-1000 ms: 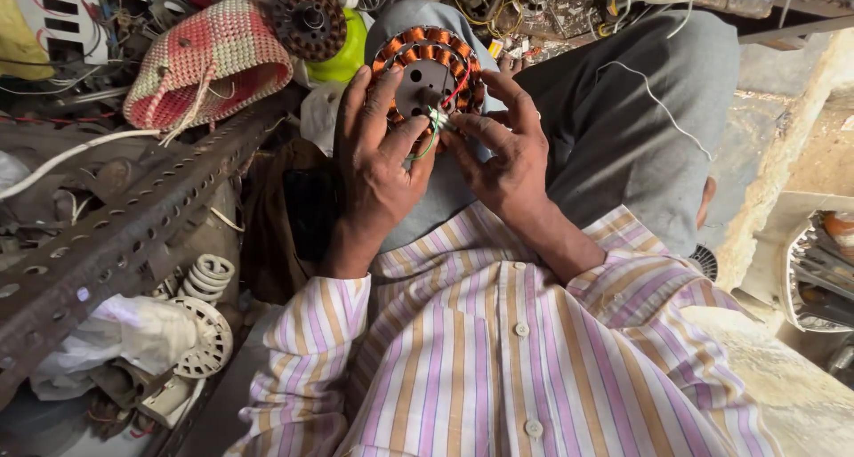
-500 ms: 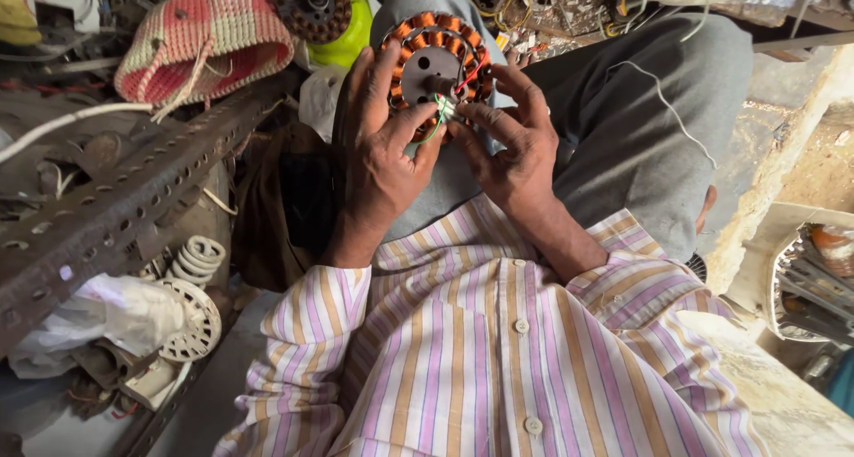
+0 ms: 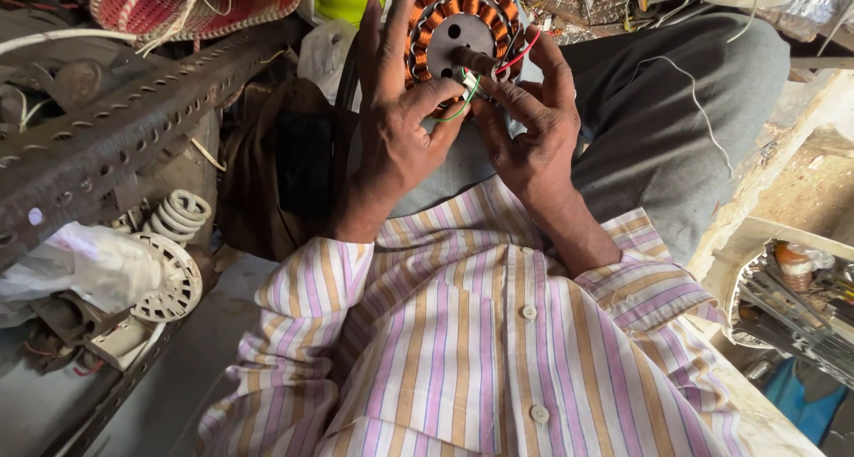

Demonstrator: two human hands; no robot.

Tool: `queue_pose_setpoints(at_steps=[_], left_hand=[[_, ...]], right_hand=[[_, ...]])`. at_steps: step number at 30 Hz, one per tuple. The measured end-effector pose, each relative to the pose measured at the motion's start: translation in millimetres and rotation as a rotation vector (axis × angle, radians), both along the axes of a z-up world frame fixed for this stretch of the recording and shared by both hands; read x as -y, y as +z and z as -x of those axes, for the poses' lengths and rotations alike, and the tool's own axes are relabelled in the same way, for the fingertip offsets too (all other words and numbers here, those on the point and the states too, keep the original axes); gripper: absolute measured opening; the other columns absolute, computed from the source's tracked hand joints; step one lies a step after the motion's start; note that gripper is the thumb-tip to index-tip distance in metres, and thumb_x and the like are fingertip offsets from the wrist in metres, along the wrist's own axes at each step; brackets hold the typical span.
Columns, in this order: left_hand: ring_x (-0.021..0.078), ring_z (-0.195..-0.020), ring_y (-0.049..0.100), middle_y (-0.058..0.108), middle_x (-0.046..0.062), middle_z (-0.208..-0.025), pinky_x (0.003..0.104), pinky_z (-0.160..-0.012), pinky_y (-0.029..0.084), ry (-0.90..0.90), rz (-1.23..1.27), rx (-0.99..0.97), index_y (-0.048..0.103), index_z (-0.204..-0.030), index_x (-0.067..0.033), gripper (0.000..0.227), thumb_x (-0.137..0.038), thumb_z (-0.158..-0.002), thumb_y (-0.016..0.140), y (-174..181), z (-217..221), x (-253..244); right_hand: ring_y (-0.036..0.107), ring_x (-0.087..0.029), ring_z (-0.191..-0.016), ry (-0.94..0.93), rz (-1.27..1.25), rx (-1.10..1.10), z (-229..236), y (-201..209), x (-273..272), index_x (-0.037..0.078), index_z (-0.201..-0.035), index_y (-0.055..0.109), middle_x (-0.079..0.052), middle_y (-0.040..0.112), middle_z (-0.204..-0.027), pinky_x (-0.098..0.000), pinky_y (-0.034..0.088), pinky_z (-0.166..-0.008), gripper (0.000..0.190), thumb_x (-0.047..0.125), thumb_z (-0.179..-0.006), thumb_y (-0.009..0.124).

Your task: The person sits on the ground with a fan motor stator on their lap and connects and twists the red and green coil wires together around the winding. They use scissors to trim the wire ends, then fit the rotor shaft into the stator and continue securing the wire connections.

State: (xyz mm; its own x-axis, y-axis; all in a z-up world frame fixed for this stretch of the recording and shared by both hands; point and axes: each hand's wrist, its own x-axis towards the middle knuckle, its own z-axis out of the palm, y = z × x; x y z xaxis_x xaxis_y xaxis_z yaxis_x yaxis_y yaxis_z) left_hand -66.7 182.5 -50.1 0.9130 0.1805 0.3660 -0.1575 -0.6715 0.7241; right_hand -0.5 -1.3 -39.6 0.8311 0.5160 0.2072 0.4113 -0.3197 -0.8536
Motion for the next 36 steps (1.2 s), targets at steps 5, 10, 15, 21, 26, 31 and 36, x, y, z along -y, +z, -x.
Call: queue_pose_setpoints(at_steps=[5, 10, 15, 21, 26, 31, 36], left_hand=[[0.0423, -0.157, 0.017, 0.018, 0.011, -0.173, 0.055, -0.133, 0.023, 0.081, 0.036, 0.002, 0.077, -0.102, -0.0148, 0.016, -0.014, -0.094, 0.091, -11.0, 2.4, 10.9], [0.0417, -0.157, 0.017, 0.019, 0.012, -0.172, 0.056, -0.134, 0.018, 0.062, 0.008, 0.023, 0.077, -0.102, -0.0128, 0.009, -0.014, -0.099, 0.086, -11.6, 0.3, 5.6], [0.0418, -0.158, 0.015, 0.018, 0.014, -0.173, 0.055, -0.136, 0.019, 0.055, 0.009, 0.02, 0.08, -0.107, -0.0144, 0.001, -0.015, -0.108, 0.079, -7.0, 4.5, 6.0], [0.0413, -0.158, 0.01, 0.019, 0.014, -0.173, 0.057, -0.133, 0.018, 0.044, -0.136, 0.076, 0.081, -0.113, -0.0146, 0.01, -0.01, -0.108, 0.074, -1.2, -0.6, 7.9], [0.0425, -0.159, 0.012, 0.023, 0.016, -0.169, 0.051, -0.136, 0.021, -0.001, -0.186, -0.009, 0.077, -0.111, -0.0088, 0.004, -0.009, -0.108, 0.074, 3.5, -1.7, 4.4], [0.0357, -0.158, 0.027, 0.029, 0.015, -0.168, 0.048, -0.133, 0.023, 0.021, 0.045, 0.003, 0.069, -0.127, -0.0088, 0.028, -0.01, -0.099, 0.072, 13.8, 7.3, -20.8], [0.0333, -0.156, 0.035, 0.031, 0.016, -0.164, 0.046, -0.133, 0.036, 0.066, 0.253, 0.02, 0.066, -0.131, -0.0065, 0.035, -0.018, -0.098, 0.071, 44.7, 33.9, -47.4]], right_hand=[[0.056, -0.038, -0.139, -0.039, 0.2, 0.368, 3.6, 4.1, -3.8, 0.007, -0.129, 0.075, -0.018, 0.042, -0.158, -0.0391, 0.059, -0.098, 0.031, 0.003, -0.1, 0.085], [0.051, -0.036, -0.14, -0.002, 0.275, 0.414, 2.1, 6.1, -0.6, 0.007, -0.134, 0.071, -0.02, 0.041, -0.16, -0.0471, 0.055, -0.109, 0.036, 0.004, -0.1, 0.081], [0.055, -0.038, -0.139, -0.025, 0.222, 0.272, 4.3, 7.2, 0.4, 0.005, -0.137, 0.07, -0.023, 0.045, -0.156, -0.0443, 0.058, -0.105, 0.037, 0.006, -0.102, 0.082], [0.062, -0.038, -0.132, -0.043, 0.183, 0.31, 6.5, 11.6, -1.5, 0.007, -0.125, 0.073, -0.021, 0.054, -0.147, -0.0425, 0.059, -0.1, 0.03, 0.005, -0.098, 0.086], [0.059, -0.04, -0.131, 0.004, 0.235, 0.474, 6.0, 19.8, -5.4, 0.002, -0.125, 0.072, -0.019, 0.054, -0.143, -0.0459, 0.056, -0.103, 0.033, 0.0, -0.094, 0.086], [0.061, -0.033, -0.128, -0.075, 0.281, 0.385, 0.4, 57.5, 23.9, 0.002, -0.126, 0.072, -0.017, 0.057, -0.14, -0.0423, 0.056, -0.104, 0.038, -0.001, -0.091, 0.085], [0.067, -0.019, -0.095, -0.407, 0.308, 0.123, -17.0, 89.2, 91.7, 0.005, -0.126, 0.066, -0.018, 0.057, -0.134, -0.0356, 0.057, -0.09, 0.038, 0.006, -0.09, 0.079]])
